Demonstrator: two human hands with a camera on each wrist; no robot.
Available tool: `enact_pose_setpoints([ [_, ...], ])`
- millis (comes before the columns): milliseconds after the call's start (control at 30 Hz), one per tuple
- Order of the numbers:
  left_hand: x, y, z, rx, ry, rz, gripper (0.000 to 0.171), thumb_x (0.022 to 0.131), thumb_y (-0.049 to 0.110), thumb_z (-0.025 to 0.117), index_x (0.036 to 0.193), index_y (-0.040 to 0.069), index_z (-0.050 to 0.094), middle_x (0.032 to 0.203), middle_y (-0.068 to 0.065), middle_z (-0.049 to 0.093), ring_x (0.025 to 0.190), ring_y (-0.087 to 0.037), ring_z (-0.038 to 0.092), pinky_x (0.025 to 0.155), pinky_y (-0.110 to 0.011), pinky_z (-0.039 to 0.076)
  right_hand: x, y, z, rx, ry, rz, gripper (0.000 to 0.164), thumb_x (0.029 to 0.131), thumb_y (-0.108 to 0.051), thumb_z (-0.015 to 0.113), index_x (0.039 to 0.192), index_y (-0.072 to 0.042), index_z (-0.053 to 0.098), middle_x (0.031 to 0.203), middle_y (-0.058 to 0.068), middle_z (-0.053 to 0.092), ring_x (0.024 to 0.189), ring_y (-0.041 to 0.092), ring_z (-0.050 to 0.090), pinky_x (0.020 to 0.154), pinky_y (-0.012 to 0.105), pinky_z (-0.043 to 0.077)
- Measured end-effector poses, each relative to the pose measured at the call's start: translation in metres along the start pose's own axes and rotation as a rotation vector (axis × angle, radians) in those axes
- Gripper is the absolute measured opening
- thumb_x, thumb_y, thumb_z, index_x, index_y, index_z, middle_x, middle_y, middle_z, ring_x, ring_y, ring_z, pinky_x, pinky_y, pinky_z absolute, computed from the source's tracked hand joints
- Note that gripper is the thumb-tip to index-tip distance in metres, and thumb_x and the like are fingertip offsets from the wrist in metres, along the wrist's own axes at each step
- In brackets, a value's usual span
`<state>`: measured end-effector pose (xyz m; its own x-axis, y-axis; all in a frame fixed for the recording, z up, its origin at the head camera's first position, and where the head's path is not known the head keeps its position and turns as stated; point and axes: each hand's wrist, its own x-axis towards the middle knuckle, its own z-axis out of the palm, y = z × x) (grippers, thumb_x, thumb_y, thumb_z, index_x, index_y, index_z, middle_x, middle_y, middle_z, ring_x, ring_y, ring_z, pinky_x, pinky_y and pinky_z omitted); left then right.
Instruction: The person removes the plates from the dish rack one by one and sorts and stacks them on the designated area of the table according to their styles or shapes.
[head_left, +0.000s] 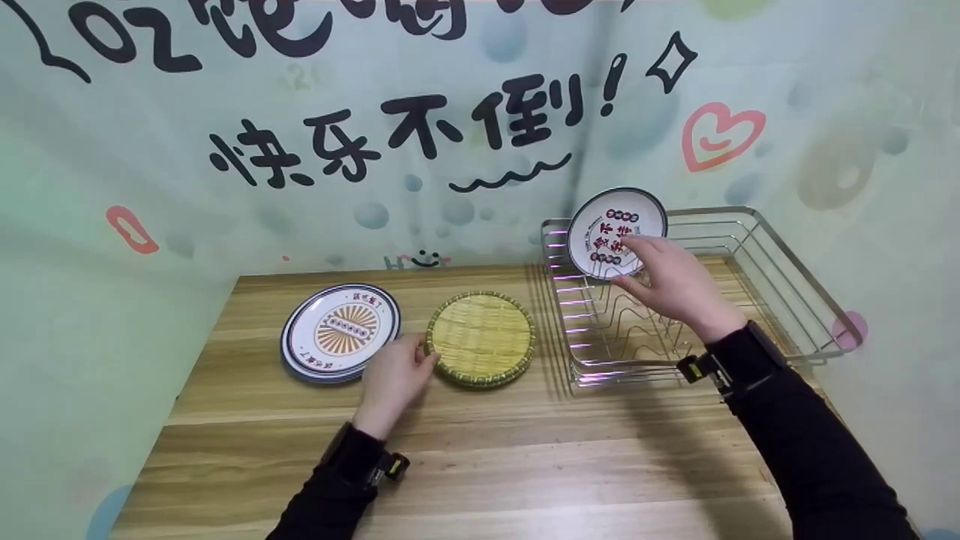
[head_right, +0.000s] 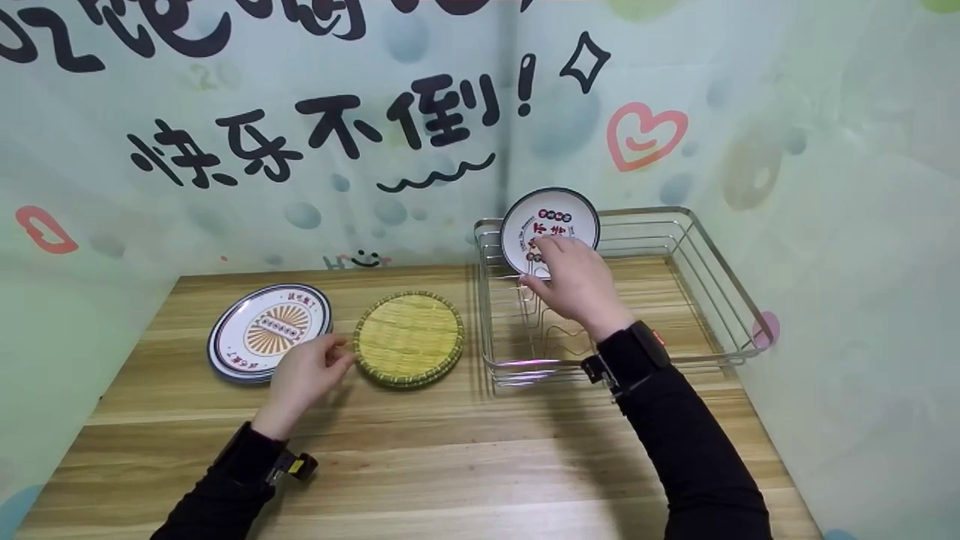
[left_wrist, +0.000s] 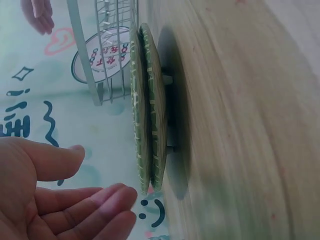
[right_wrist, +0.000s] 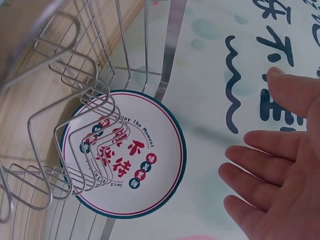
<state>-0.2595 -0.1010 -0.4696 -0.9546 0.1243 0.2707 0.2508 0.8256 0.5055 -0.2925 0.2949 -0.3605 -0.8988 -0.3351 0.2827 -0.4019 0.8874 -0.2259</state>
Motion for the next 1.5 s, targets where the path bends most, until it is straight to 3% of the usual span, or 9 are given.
enact_pose_setpoints([
  [433,-0.015,0.002,0.001,0.129,-0.014,0.028,0.029,0.085,0.031,0.077,0.091,0.004,0.066,0.079,-0.006,0.062,0.070,-0.026,0.060,0.060,-0.042,0.052,0.015,0.010,-0.002,-0.012,-0.019,0.012,0.063,0.095,-0.027,0.066,0.143,0.007,0.042,0.142,0.030,0.046,0.132,0.047,0.041,0.113,0.058,0.028],
  [733,-0.021,0.003,0.003,0.205,-0.021,0.047,0.050,0.084,0.036,0.077,0.112,-0.003,0.064,0.099,-0.017,0.066,0.091,-0.036,0.063,0.082,-0.049,0.053,0.026,0.014,-0.005,0.003,-0.014,0.063,0.066,0.094,-0.031,0.067,0.143,0.006,0.043,0.142,0.030,0.046,0.132,0.046,0.040,0.112,0.057,0.029],
  [900,-0.024,0.004,0.002,0.211,-0.012,0.051,0.060,0.085,0.038,0.076,0.121,-0.006,0.060,0.115,-0.023,0.063,0.107,-0.040,0.059,0.096,-0.054,0.047,0.032,0.017,-0.004,-0.001,-0.015,0.071,0.066,0.095,-0.031,0.066,0.144,0.006,0.042,0.142,0.031,0.045,0.132,0.047,0.040,0.112,0.058,0.029],
  [1067,-0.027,0.004,0.003,0.223,-0.003,0.063,0.071,0.086,0.038,0.074,0.135,-0.008,0.051,0.139,-0.029,0.049,0.131,-0.046,0.042,0.110,-0.061,0.030,0.038,0.021,-0.003,-0.012,-0.007,0.063,0.062,0.096,-0.029,0.064,0.141,0.009,0.044,0.140,0.032,0.046,0.130,0.048,0.041,0.111,0.058,0.030],
  [1500,-0.032,0.009,0.004,0.247,-0.013,0.062,0.083,0.087,0.046,0.072,0.145,-0.006,0.041,0.150,-0.028,0.037,0.140,-0.046,0.029,0.115,-0.061,0.020,0.054,0.032,0.005,-0.036,0.027,0.081,0.058,0.093,-0.025,0.067,0.135,0.010,0.048,0.137,0.031,0.049,0.128,0.048,0.043,0.110,0.056,0.033],
])
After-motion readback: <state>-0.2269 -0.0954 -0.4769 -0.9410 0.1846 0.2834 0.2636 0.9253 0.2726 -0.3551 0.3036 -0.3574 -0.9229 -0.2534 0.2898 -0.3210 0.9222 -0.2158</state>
